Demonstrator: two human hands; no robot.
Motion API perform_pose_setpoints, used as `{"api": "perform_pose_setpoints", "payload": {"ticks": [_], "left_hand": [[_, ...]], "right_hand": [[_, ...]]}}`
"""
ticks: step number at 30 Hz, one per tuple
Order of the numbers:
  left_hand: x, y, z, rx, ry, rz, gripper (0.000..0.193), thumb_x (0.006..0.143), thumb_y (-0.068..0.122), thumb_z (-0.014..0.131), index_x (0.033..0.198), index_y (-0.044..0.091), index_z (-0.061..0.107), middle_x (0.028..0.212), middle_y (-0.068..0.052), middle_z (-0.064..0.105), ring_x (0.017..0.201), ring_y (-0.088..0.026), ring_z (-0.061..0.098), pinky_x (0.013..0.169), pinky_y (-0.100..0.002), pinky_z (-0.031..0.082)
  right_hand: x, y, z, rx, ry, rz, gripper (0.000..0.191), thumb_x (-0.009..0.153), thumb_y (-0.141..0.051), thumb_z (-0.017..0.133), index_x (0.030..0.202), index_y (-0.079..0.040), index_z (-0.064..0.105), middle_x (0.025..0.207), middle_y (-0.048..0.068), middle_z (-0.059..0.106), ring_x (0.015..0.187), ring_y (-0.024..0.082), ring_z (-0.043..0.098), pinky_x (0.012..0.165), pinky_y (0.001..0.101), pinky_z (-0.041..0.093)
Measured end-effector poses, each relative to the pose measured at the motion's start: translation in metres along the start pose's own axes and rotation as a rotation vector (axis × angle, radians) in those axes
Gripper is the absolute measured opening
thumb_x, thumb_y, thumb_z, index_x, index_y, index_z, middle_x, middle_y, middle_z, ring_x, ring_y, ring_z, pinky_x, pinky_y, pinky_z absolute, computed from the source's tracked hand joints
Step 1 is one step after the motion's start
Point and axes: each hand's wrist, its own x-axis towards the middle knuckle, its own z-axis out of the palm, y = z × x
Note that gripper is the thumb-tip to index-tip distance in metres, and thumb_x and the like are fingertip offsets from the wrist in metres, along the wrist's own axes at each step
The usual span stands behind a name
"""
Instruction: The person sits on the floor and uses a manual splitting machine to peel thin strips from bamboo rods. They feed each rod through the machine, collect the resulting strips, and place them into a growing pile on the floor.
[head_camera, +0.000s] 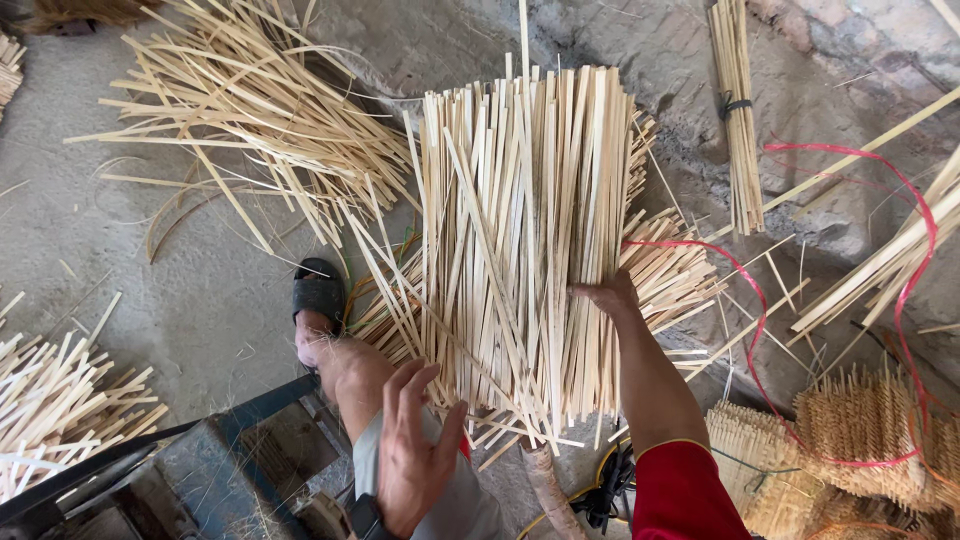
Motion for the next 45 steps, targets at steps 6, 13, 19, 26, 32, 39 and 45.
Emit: {"api": "perform_pose_setpoints", "payload": {"ticks": [6,13,19,26,32,39,45], "left_hand": [[0.018,-0.005,0.034,-0.099,-0.119,0.014,0.052,0.088,0.016,0.074,0.133,0.001,0.052,0.135,-0.023,0.055,0.110,-0.035,0.067,0.082,-0.044,0.062],[0.009,-0.024,0.066,-0.138,-0.219,-0.041,0.055,0.086,0.016,0.073,0.134,0.002,0.050,0.137,-0.022,0.054,0.096,-0.032,0.071,0.071,-0.042,0.065],[0.007,-0.042,0.063,-0.134,-0.205,-0.045,0.049,0.088,0.017,0.075,0.130,0.002,0.054,0.126,-0.020,0.062,0.100,-0.031,0.071,0.075,-0.042,0.065],[0.021,-0.040,0.064,-0.225,-0.318,-0.456,0.060,0.083,0.029,0.075,0.135,0.007,0.055,0.120,-0.019,0.065,0.100,-0.029,0.071,0.071,-0.043,0.068],[0.047,-0.024,0.099,-0.329,-0.503,-0.391,0.104,0.072,0.052,0.084,0.151,0.009,0.031,0.147,-0.022,0.046,0.131,-0.035,0.051,0.100,-0.052,0.053],[0.076,0.004,0.191,-0.706,-0.709,-0.544,0.161,0.052,0.075,0.084,0.163,0.015,-0.015,0.169,-0.023,0.001,0.156,-0.041,0.009,0.121,-0.063,0.017],[0.067,-0.001,0.203,-1.261,-0.535,-0.595,0.127,0.056,0.045,0.094,0.151,-0.001,0.022,0.155,-0.029,0.037,0.146,-0.046,0.035,0.115,-0.068,0.028]], "right_hand": [[-0.009,-0.009,0.005,-0.019,0.082,0.037,0.128,0.063,-0.036,0.097,0.154,0.012,0.022,0.153,0.037,0.040,0.141,0.041,0.047,0.116,0.0403,0.045],[-0.018,-0.014,0.012,0.067,0.038,0.046,0.132,0.055,-0.044,0.099,0.153,0.007,0.026,0.148,0.031,0.045,0.137,0.041,0.048,0.114,0.0434,0.043],[-0.006,0.004,-0.014,0.093,0.027,-0.067,0.109,0.063,-0.039,0.101,0.141,0.011,0.044,0.133,0.031,0.059,0.123,0.037,0.060,0.110,0.0417,0.048],[0.000,0.051,-0.072,0.463,-0.160,-0.239,0.078,0.062,-0.018,0.092,0.131,0.002,0.063,0.123,0.018,0.073,0.113,0.027,0.072,0.107,0.0381,0.050],[-0.021,0.084,-0.135,0.553,-0.160,-0.354,0.072,0.062,-0.012,0.086,0.129,0.003,0.066,0.116,0.015,0.075,0.103,0.028,0.072,0.099,0.0413,0.056],[-0.082,0.074,-0.154,0.498,-0.239,-0.392,0.087,0.052,-0.025,0.090,0.132,-0.007,0.063,0.117,0.014,0.076,0.107,0.030,0.075,0.098,0.0436,0.059],[-0.147,0.030,-0.076,0.062,-0.240,-0.334,0.095,0.050,-0.033,0.095,0.135,-0.011,0.058,0.120,0.011,0.076,0.103,0.027,0.077,0.099,0.0418,0.060]]}}
